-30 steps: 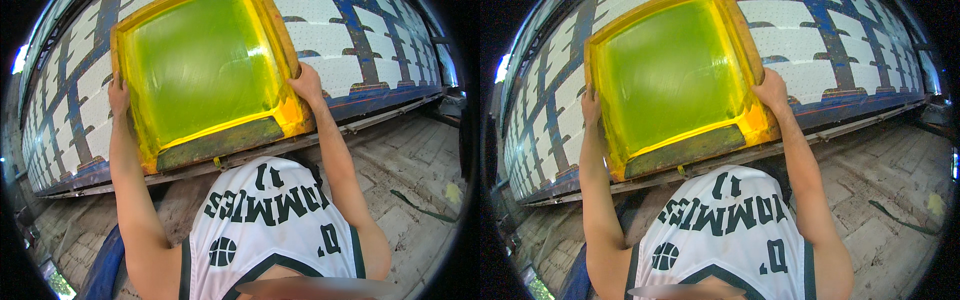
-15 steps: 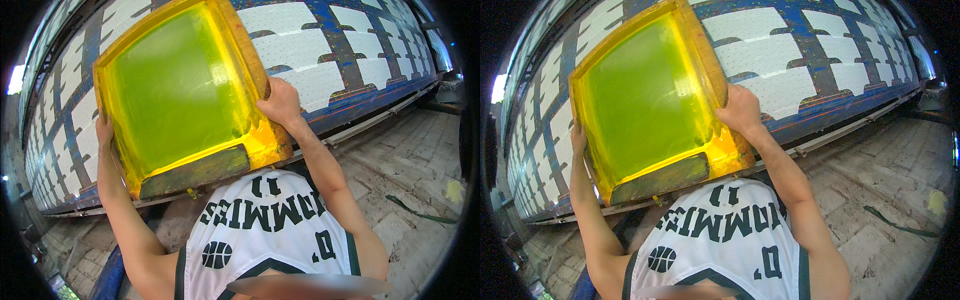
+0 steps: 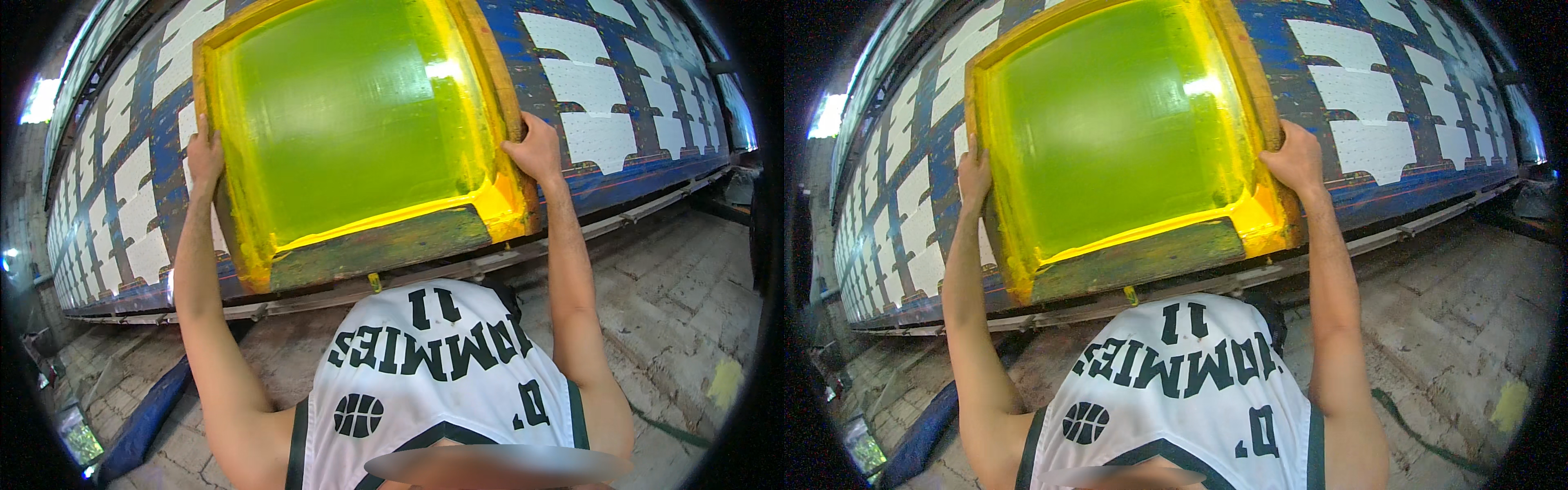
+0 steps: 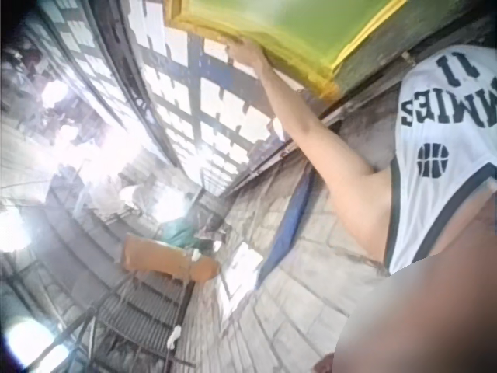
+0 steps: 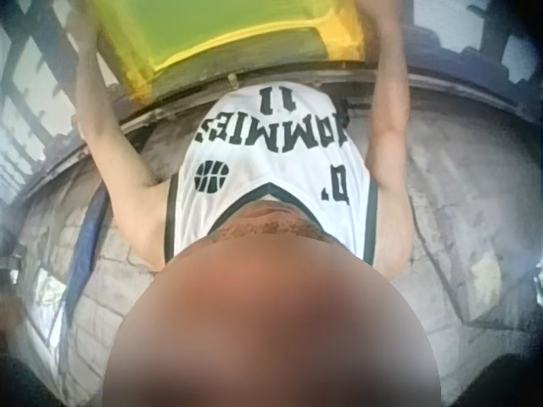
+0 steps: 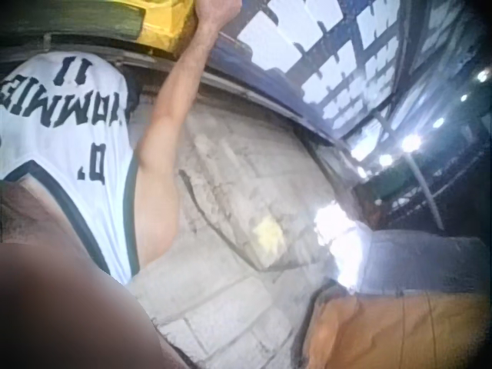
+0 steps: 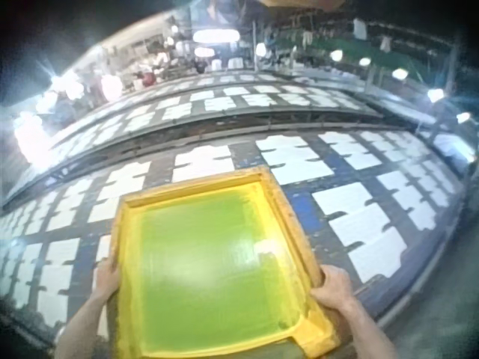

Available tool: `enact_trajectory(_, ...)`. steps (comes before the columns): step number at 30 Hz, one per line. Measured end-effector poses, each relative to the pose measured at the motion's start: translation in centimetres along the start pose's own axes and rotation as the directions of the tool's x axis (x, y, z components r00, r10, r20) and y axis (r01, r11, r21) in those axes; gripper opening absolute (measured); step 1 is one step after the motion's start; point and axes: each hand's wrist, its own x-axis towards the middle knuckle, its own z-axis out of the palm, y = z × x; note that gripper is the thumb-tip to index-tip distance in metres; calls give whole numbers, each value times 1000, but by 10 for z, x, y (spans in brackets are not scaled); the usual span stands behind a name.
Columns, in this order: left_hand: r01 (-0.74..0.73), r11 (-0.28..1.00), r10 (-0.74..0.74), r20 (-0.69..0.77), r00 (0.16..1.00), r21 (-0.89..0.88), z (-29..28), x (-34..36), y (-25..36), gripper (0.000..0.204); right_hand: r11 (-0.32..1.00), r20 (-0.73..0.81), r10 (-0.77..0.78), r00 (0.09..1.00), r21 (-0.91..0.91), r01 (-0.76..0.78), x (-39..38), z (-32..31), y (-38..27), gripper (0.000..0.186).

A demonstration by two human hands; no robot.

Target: The person holds a screen-printing frame with both hands and uses a squeegee to spread green ink across the mesh. The person repeatedly pulls the squeegee across the screen, repositioning the frame as needed to cover different areas.

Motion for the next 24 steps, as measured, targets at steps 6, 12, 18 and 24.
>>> enact_trajectory(6,-27,1000,27,-9,1000,-7,34,-10,119,66,998,31,59,998,24,-59,11,-47,110,44)
enact_trajectory(12,-7,1000,7,-7,1000,12,43,-21,172,66,995,40,66,997,76,-69,12,-70,162,43)
enact_trajectory(18,-23,999,24,-46,999,31,52,-33,171,66,999,74,24,997,23,-26,15,-63,174,52)
enact_trajectory(24,83,994,-86,23,996,77,64,-40,177,65,995,84,50,995,84,-57,12,-57,171,46)
